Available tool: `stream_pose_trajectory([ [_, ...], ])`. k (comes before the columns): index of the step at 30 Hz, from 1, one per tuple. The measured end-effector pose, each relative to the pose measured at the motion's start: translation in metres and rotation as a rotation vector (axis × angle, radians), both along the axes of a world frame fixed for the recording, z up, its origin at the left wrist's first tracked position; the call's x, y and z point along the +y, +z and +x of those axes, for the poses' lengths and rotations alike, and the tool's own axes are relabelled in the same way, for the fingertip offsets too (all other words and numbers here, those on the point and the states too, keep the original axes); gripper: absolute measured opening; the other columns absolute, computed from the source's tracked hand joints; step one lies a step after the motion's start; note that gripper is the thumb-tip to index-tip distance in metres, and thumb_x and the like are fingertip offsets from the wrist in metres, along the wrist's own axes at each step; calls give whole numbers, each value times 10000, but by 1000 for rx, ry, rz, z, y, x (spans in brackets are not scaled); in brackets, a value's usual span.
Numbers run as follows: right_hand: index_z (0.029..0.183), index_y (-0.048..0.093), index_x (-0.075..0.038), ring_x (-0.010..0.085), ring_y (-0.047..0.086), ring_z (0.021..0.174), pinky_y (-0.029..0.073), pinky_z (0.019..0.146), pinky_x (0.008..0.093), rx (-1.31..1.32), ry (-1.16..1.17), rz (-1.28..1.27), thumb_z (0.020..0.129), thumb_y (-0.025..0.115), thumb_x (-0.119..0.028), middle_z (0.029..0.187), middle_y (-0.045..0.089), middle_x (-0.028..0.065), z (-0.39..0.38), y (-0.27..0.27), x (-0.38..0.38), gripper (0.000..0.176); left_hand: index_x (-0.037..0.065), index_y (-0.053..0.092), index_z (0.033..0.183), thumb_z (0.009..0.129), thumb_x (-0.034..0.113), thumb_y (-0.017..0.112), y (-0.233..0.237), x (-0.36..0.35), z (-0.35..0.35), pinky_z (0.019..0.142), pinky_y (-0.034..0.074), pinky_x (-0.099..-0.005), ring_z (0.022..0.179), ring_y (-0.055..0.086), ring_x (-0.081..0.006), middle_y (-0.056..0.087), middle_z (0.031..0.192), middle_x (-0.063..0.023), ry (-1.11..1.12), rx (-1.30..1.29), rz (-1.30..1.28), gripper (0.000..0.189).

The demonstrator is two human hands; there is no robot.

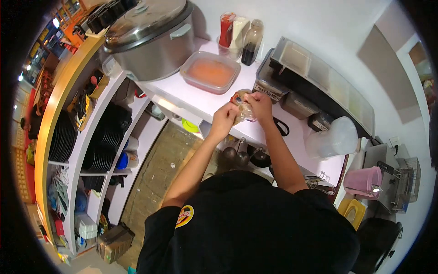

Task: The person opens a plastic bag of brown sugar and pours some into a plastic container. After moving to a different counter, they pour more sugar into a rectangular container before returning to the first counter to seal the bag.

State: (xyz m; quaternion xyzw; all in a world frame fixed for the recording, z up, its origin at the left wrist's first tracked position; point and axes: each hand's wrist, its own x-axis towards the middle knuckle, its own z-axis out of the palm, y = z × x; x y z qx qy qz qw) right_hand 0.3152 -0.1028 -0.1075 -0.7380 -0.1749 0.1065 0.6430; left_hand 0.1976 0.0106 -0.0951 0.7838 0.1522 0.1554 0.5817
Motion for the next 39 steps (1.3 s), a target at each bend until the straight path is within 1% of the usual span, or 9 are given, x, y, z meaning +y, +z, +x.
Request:
stream_pose_trajectory([
  [6, 1084, 601, -29, 103, 575, 726, 496, 596, 234, 164, -66, 112, 839, 664, -212, 902, 617, 52, -31, 38, -33, 312, 70, 419, 1277, 742, 86, 648, 2, 6, -7, 970, 358, -417, 1100, 437, -360, 450, 1160, -196, -29, -198, 497, 582],
  [9, 1150, 553, -17, 218, 584, 843, 494, 735, 317, -266, -189, 27, 840, 643, -172, 1024, 580, 140, -45, 53, -54, 358, 90, 371, 1342, 686, 60, 686, 11, -7, -2, 1030, 310, -440, 1184, 374, -392, 372, 1272, -206, -154, -212, 482, 728],
  [12, 1149, 541, -16, 211, 574, 889, 454, 798, 307, -709, -520, -20, 798, 661, -93, 1024, 589, 108, -75, 96, -82, 379, 91, 305, 1383, 692, 53, 703, -5, -9, 7, 1034, 316, -436, 1216, 357, -401, 311, 1322, -231, -156, -182, 377, 798],
  [13, 1167, 511, 5, 304, 505, 1026, 390, 908, 392, -800, -590, -14, 755, 687, -86, 1074, 552, 131, -79, 96, -96, 457, 85, 295, 1387, 697, 61, 706, -7, -9, 7, 1032, 319, -435, 1215, 359, -398, 305, 1327, -230, -154, -208, 393, 803],
  [16, 1218, 465, -7, 352, 418, 1115, 333, 946, 454, -999, -960, -266, 698, 750, -135, 1158, 482, 175, -94, 101, -138, 606, 71, 269, 1403, 689, 70, 704, -17, -6, 5, 1036, 301, -443, 1218, 351, -390, 326, 1330, -225, -140, -205, 389, 837],
  [23, 1365, 265, -85, 471, 263, 1220, 255, 1031, 526, -649, -1386, -494, 514, 879, -183, 1345, 200, 291, -86, 89, -193, 1054, 38, 241, 1410, 654, 93, 707, -30, -13, 1, 1039, 266, -464, 1218, 343, -395, 370, 1334, -224, -57, -221, 386, 890],
  [29, 1363, 307, -104, 480, 178, 1309, 248, 1062, 515, -602, -1340, -459, 477, 884, -187, 1417, 113, 309, -77, 91, -195, 1061, 16, 236, 1404, 619, 72, 722, -35, -5, 0, 1034, 276, -465, 1213, 360, -407, 378, 1326, -241, -92, -308, 435, 925],
  [33, 1222, 509, -110, 444, 261, 1287, 270, 1055, 492, -592, -1211, -540, 522, 847, -141, 1393, 238, 263, -72, 97, -207, 778, 24, 251, 1395, 601, 15, 720, -26, -7, -3, 1029, 274, -459, 1213, 365, -397, 388, 1333, -223, -98, -333, 411, 923],
  [39, 1161, 564, -94, 401, 345, 1232, 316, 1027, 467, -628, -1233, -440, 560, 820, -109, 1326, 346, 194, -79, 97, -222, 653, 41, 260, 1395, 597, 3, 721, -19, -9, -9, 1025, 274, -453, 1204, 378, -385, 407, 1319, -208, -88, -323, 415, 923],
])
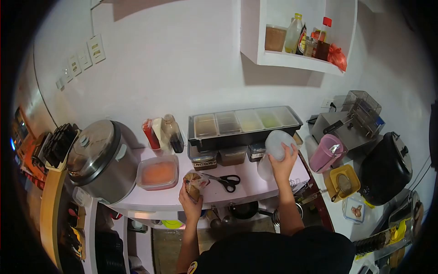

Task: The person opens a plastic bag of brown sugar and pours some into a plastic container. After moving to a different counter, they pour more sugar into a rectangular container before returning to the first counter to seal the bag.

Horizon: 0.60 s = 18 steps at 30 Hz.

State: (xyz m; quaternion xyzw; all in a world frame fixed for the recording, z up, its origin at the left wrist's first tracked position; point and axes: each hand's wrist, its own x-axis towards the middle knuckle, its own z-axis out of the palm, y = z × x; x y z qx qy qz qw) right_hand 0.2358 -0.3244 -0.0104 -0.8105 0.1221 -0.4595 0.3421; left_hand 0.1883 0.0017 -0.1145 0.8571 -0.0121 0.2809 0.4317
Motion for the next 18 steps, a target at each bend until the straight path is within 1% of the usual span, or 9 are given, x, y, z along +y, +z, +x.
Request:
stream_pose_trajectory([
  [4, 1176, 562, -103, 353, 360, 1240, 360, 993, 452, -259, -19, -39, 592, 820, -121, 1325, 359, 170, -19, 54, -1, 639, 47, 259, 1398, 604, 21, 723, -8, 1, 4, 1021, 281, -457, 1200, 379, -388, 417, 1301, -208, 22, 25, 2, 920],
  [8, 1209, 542, -122, 323, 347, 1261, 373, 973, 453, -686, -29, -83, 631, 815, -115, 1342, 360, 132, -13, 194, 6, 640, 42, 252, 1400, 619, 41, 721, -6, 0, 4, 1018, 286, -459, 1192, 382, -395, 420, 1293, -211, 38, 61, 6, 911],
  [9, 1209, 525, -92, 316, 368, 1231, 365, 972, 439, -703, -101, -125, 643, 813, -121, 1353, 352, 122, 0, 228, -2, 636, 41, 253, 1400, 623, 42, 718, -6, -1, 3, 1018, 288, -457, 1190, 383, -395, 419, 1293, -212, 35, 69, 3, 905],
  [10, 1212, 502, -54, 310, 367, 1207, 348, 978, 432, -827, -54, -157, 659, 813, -169, 1330, 359, 141, 19, 262, -9, 645, 40, 254, 1400, 628, 43, 716, -4, -1, 2, 1017, 289, -456, 1188, 384, -395, 418, 1294, -213, 33, 73, 1, 900],
  [11, 1209, 490, -26, 304, 348, 1198, 333, 984, 423, -912, 157, -26, 692, 797, -232, 1298, 374, 166, 38, 296, -11, 636, 39, 255, 1400, 632, 43, 714, -3, 0, 1, 1016, 291, -454, 1186, 385, -396, 417, 1294, -214, 33, 78, 1, 894],
  [12, 1202, 493, -17, 295, 352, 1190, 340, 978, 410, -835, 76, -143, 719, 775, -272, 1248, 396, 174, 60, 324, -22, 615, 39, 257, 1400, 634, 46, 716, -4, 2, 3, 1016, 292, -453, 1185, 386, -395, 415, 1295, -214, 32, 58, 7, 893],
  [14, 1180, 487, 8, 299, 385, 1152, 342, 970, 402, -649, 47, -289, 745, 740, -241, 1204, 417, 170, 99, 363, -26, 562, 39, 260, 1400, 638, 50, 720, -11, 1, 3, 1015, 295, -450, 1183, 386, -394, 412, 1297, -216, 28, 25, 15, 890],
  [16, 1213, 516, -86, 395, 433, 1149, 338, 1005, 432, -520, 95, -384, 691, 734, -460, 1241, 422, 218, 164, 379, -50, 679, 44, 257, 1405, 644, 57, 726, -11, 0, 2, 1013, 298, -448, 1179, 388, -393, 413, 1292, -215, 33, 37, 20, 894],
  [18, 1205, 526, -130, 396, 440, 1146, 357, 985, 445, -308, 44, -486, 682, 733, -433, 1223, 435, 212, 176, 383, -48, 639, 46, 251, 1410, 649, 63, 730, -10, 0, 1, 1012, 301, -448, 1173, 391, -392, 415, 1287, -216, 36, 44, 23, 899],
])
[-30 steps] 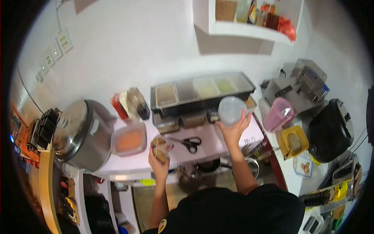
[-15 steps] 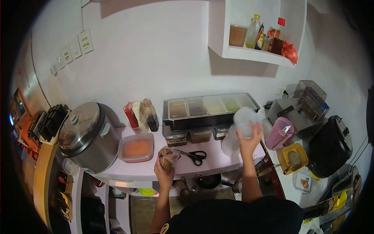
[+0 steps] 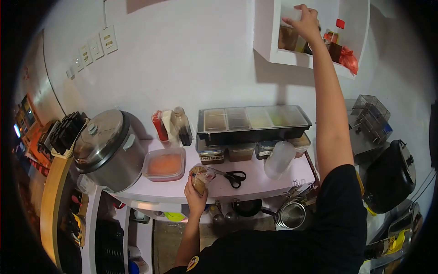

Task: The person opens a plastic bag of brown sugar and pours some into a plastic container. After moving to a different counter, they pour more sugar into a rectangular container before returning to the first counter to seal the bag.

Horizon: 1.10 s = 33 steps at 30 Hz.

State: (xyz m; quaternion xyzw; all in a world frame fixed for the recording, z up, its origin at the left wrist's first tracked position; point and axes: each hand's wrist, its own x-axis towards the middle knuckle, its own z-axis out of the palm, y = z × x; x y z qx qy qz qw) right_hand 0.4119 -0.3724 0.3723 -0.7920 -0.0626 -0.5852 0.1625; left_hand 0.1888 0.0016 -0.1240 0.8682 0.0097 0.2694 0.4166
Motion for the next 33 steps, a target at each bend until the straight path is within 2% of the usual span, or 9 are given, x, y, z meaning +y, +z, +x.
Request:
stream_pose_trajectory([
  [4, 1185, 539, -202, 394, 479, 1112, 385, 954, 465, 59, -96, -160, 656, 724, -417, 1193, 451, 212, 20, 5, -1, 600, 47, 237, 1418, 657, 71, 731, 3, 1, -1, 1008, 307, -450, 1154, 399, -394, 419, 1277, -220, 2, 6, 19, 908],
  [7, 1174, 533, -115, 333, 521, 1064, 405, 939, 408, 70, -40, -126, 716, 718, -317, 1175, 475, 187, 17, 4, 3, 533, 46, 237, 1416, 656, 79, 730, 3, 0, 1, 1003, 310, -456, 1148, 398, -398, 421, 1269, -224, 3, 14, 21, 906],
  [13, 1191, 478, -67, 435, 507, 1030, 427, 899, 491, 41, -70, -126, 740, 668, -346, 1088, 510, 253, -24, 4, 31, 563, 51, 244, 1411, 650, 91, 724, 1, -3, 2, 998, 310, -459, 1145, 396, -398, 438, 1240, -224, 37, 18, 36, 901],
  [17, 1268, 460, -81, 426, 493, 1095, 411, 925, 498, 282, -115, -147, 807, 606, -378, 1193, 500, 259, -7, 4, 21, 568, 55, 244, 1412, 642, 84, 713, 0, -4, 2, 999, 305, -457, 1143, 396, -397, 443, 1231, -223, 35, 16, 29, 902],
  [20, 1327, 424, -97, 409, 495, 1110, 394, 947, 495, 227, -135, -208, 846, 561, -391, 1227, 501, 245, -4, -2, 16, 580, 57, 245, 1412, 638, 78, 705, -2, -5, 3, 999, 300, -460, 1140, 398, -397, 445, 1231, -222, 31, 1, 28, 901],
  [23, 1326, 425, -91, 401, 465, 1143, 373, 968, 482, -286, -136, -390, 871, 549, -331, 1216, 509, 228, -17, -16, 18, 529, 54, 248, 1411, 637, 75, 702, -5, -4, 6, 1001, 295, -461, 1141, 400, -397, 446, 1241, -222, 38, -24, 31, 898],
  [26, 1318, 427, -89, 417, 394, 1207, 335, 1009, 468, -409, 361, 77, 879, 550, -249, 1271, 456, 226, -63, -68, 21, 483, 45, 250, 1408, 638, 80, 708, -4, -2, 5, 1007, 288, -459, 1150, 397, -399, 436, 1271, -222, 43, 21, 21, 897],
  [28, 1146, 469, 68, 243, 517, 1029, 398, 935, 334, -543, 350, 274, 816, 631, -46, 1143, 493, 144, -98, -141, 28, 386, 38, 249, 1406, 643, 86, 715, -6, -6, 5, 1010, 286, -458, 1157, 394, -401, 423, 1300, -222, 36, 36, 11, 896],
  [33, 1258, 350, 58, 375, 336, 1146, 263, 1000, 482, -142, -83, 576, 734, 703, -163, 1189, 374, 220, -137, -348, 70, 669, 29, 259, 1401, 675, 120, 736, -4, -7, 7, 999, 295, -464, 1163, 390, -408, 424, 1315, -223, 38, 30, -30, 874],
])
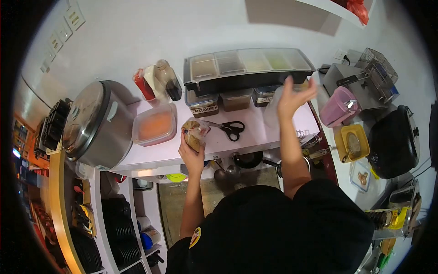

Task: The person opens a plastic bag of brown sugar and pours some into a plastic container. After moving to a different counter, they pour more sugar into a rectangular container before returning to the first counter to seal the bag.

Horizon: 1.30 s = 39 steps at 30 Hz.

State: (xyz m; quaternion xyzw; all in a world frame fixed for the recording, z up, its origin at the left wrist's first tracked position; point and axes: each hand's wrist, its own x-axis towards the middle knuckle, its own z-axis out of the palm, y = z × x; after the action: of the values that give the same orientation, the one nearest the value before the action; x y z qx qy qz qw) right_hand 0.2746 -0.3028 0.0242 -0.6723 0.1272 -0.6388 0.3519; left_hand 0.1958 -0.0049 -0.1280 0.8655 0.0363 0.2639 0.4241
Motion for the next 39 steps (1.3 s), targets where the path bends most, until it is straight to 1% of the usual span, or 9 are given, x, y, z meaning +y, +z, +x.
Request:
stream_pose_trajectory([
  [8, 1389, 191, -10, 430, 256, 1242, 259, 1035, 523, 356, -54, 160, 483, 895, -292, 1339, 221, 261, -33, -126, 11, 1181, 21, 222, 1421, 691, 91, 734, 1, -1, -2, 984, 305, -472, 1119, 405, -423, 444, 1263, -248, -1, -10, 93, 895],
  [10, 1396, 186, -7, 418, 288, 1239, 266, 1041, 493, 537, -35, 206, 481, 893, -285, 1307, 309, 236, -34, -139, -2, 1189, 19, 215, 1423, 689, 86, 737, 4, -2, -4, 982, 306, -472, 1121, 402, -422, 441, 1265, -246, -18, -24, 75, 904],
  [20, 1385, 174, 18, 349, 338, 1235, 264, 1059, 426, 208, 171, 496, 539, 859, -143, 1327, 320, 228, -43, -135, 15, 1101, 13, 205, 1424, 675, 70, 747, 0, -1, -7, 996, 298, -466, 1150, 393, -414, 410, 1311, -237, -8, 10, 106, 926],
  [22, 1392, 148, 20, 336, 342, 1234, 258, 1060, 417, 79, 313, 530, 564, 854, -142, 1355, 294, 227, -53, -101, 26, 1100, 16, 204, 1424, 671, 69, 748, -3, 0, -5, 999, 296, -467, 1151, 393, -412, 410, 1311, -236, 0, 8, 109, 930],
  [26, 1336, 309, 57, 352, 459, 1143, 314, 1022, 432, 4, 179, 100, 611, 823, -127, 1228, 469, 236, -42, 9, 12, 908, 23, 199, 1427, 671, 72, 747, -10, 1, -4, 1004, 292, -468, 1148, 395, -411, 413, 1305, -234, 13, -4, 122, 934],
  [30, 1185, 427, 56, 241, 520, 1028, 380, 950, 400, -514, 445, 124, 625, 849, -192, 1113, 533, 124, 1, 194, -14, 744, 27, 191, 1429, 674, 82, 747, -2, -2, -7, 1004, 292, -470, 1144, 398, -408, 424, 1284, -233, 22, 16, 128, 940],
  [31, 1232, 363, 68, 256, 450, 1108, 337, 983, 383, -624, 380, -94, 615, 853, -191, 1222, 445, 153, 18, 236, -26, 829, 27, 191, 1429, 675, 86, 748, -2, -1, -9, 1004, 293, -471, 1143, 400, -407, 426, 1279, -233, 22, 19, 130, 939],
  [35, 1356, 175, 91, 408, 421, 1161, 353, 999, 457, -381, 375, -143, 526, 870, -373, 1284, 375, 304, 79, 357, -50, 1178, 27, 188, 1429, 680, 96, 749, -4, 0, -7, 1002, 297, -473, 1140, 404, -401, 430, 1267, -232, 26, 4, 139, 938],
  [39, 1391, 103, 60, 457, 417, 1179, 353, 1004, 473, -86, 230, -150, 554, 814, -510, 1302, 333, 350, 124, 400, -49, 1237, 27, 178, 1432, 684, 96, 750, -2, -2, -7, 989, 307, -474, 1127, 408, -401, 435, 1248, -233, 36, 14, 155, 945],
])
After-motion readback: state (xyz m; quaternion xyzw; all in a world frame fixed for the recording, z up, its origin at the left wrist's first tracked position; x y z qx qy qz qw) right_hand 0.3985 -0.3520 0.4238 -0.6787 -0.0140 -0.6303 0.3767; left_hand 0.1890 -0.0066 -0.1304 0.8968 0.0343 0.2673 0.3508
